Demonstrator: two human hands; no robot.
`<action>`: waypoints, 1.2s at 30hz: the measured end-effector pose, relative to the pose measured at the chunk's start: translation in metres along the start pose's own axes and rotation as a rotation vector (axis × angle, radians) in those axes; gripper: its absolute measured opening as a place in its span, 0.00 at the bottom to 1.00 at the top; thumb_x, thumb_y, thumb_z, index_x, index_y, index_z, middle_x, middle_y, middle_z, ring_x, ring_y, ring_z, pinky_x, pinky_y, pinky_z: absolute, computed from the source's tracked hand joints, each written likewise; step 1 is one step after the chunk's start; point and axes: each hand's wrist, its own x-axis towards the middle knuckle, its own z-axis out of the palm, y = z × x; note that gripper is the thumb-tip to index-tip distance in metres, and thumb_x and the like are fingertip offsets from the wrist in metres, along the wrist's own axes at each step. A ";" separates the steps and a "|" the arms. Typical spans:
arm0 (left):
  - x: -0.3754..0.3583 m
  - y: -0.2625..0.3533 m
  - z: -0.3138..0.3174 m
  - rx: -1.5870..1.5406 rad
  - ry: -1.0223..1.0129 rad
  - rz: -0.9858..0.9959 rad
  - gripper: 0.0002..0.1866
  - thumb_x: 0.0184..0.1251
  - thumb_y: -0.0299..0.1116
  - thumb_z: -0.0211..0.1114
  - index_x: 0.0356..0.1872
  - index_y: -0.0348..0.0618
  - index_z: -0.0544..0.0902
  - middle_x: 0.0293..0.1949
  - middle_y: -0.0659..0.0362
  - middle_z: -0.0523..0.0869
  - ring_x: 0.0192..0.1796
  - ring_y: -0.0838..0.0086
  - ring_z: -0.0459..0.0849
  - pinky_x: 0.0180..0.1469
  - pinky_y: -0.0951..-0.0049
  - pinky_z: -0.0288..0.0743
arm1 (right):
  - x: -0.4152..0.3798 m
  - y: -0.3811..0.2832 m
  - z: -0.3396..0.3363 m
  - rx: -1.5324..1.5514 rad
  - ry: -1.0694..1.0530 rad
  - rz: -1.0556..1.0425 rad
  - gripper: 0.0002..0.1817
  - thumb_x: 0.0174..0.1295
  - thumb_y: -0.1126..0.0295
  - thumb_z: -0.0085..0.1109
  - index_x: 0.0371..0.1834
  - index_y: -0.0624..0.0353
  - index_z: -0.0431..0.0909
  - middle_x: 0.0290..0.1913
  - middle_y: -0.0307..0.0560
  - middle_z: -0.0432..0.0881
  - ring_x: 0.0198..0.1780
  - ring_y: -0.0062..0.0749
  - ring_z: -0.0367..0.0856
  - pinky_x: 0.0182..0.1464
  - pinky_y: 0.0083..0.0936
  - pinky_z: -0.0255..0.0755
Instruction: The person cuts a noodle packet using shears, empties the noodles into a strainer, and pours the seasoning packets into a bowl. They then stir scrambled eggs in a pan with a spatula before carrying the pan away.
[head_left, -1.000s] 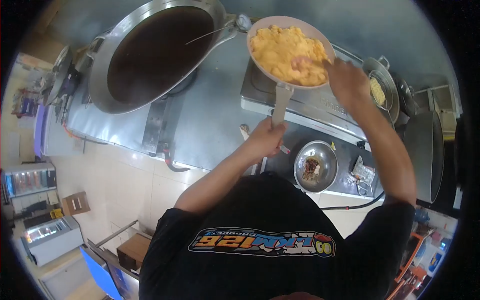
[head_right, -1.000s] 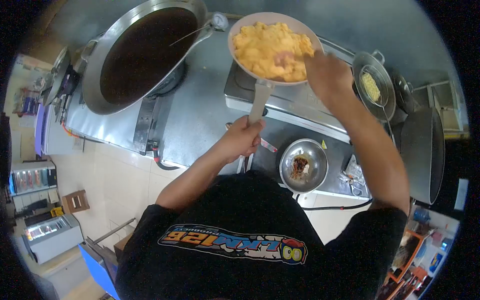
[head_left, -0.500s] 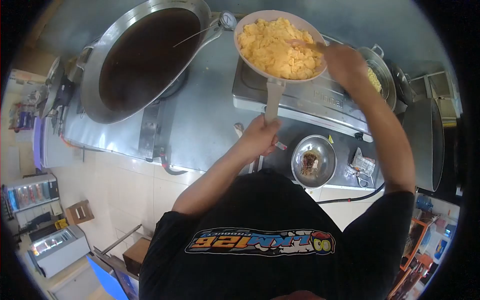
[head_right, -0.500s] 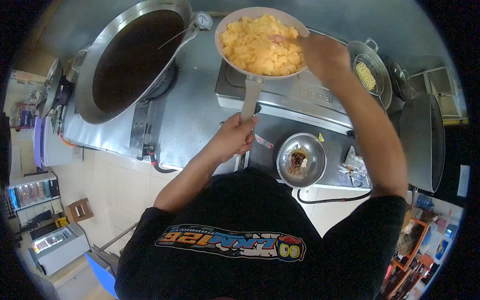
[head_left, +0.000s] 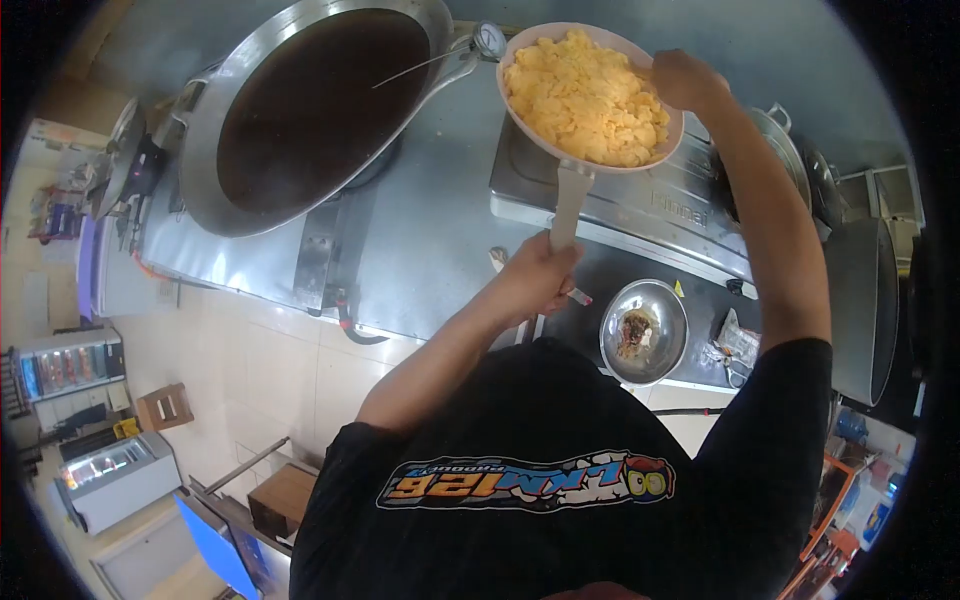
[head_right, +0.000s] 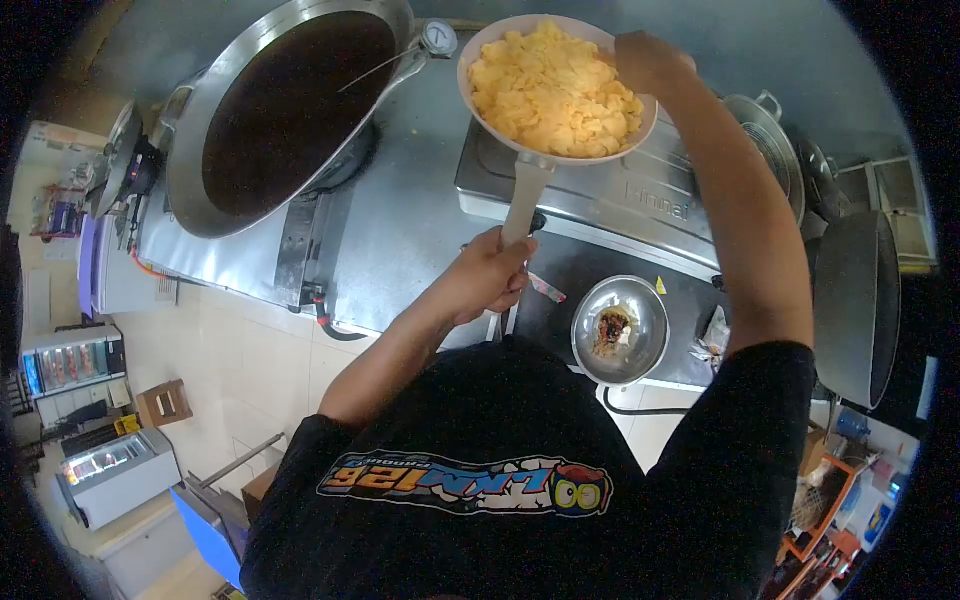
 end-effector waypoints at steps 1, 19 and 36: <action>0.001 -0.001 -0.001 0.005 -0.009 0.004 0.12 0.79 0.39 0.56 0.41 0.43 0.68 0.23 0.62 0.70 0.15 0.82 0.61 0.15 0.76 0.51 | -0.002 0.004 0.007 0.002 0.045 -0.074 0.27 0.68 0.71 0.48 0.68 0.29 0.74 0.45 0.50 0.85 0.51 0.52 0.85 0.51 0.45 0.82; 0.001 -0.001 -0.005 0.018 -0.022 0.008 0.10 0.80 0.39 0.55 0.41 0.44 0.68 0.20 0.65 0.67 0.14 0.81 0.60 0.15 0.76 0.50 | -0.058 -0.004 -0.060 0.008 0.030 0.105 0.15 0.68 0.68 0.52 0.54 0.53 0.82 0.54 0.55 0.85 0.56 0.51 0.84 0.56 0.46 0.79; -0.004 0.005 -0.015 0.093 0.056 -0.083 0.11 0.78 0.39 0.57 0.45 0.42 0.70 0.24 0.63 0.72 0.16 0.83 0.64 0.15 0.79 0.54 | -0.055 -0.016 -0.077 0.019 0.193 -0.507 0.20 0.70 0.64 0.55 0.64 0.42 0.80 0.48 0.49 0.84 0.51 0.48 0.82 0.54 0.43 0.76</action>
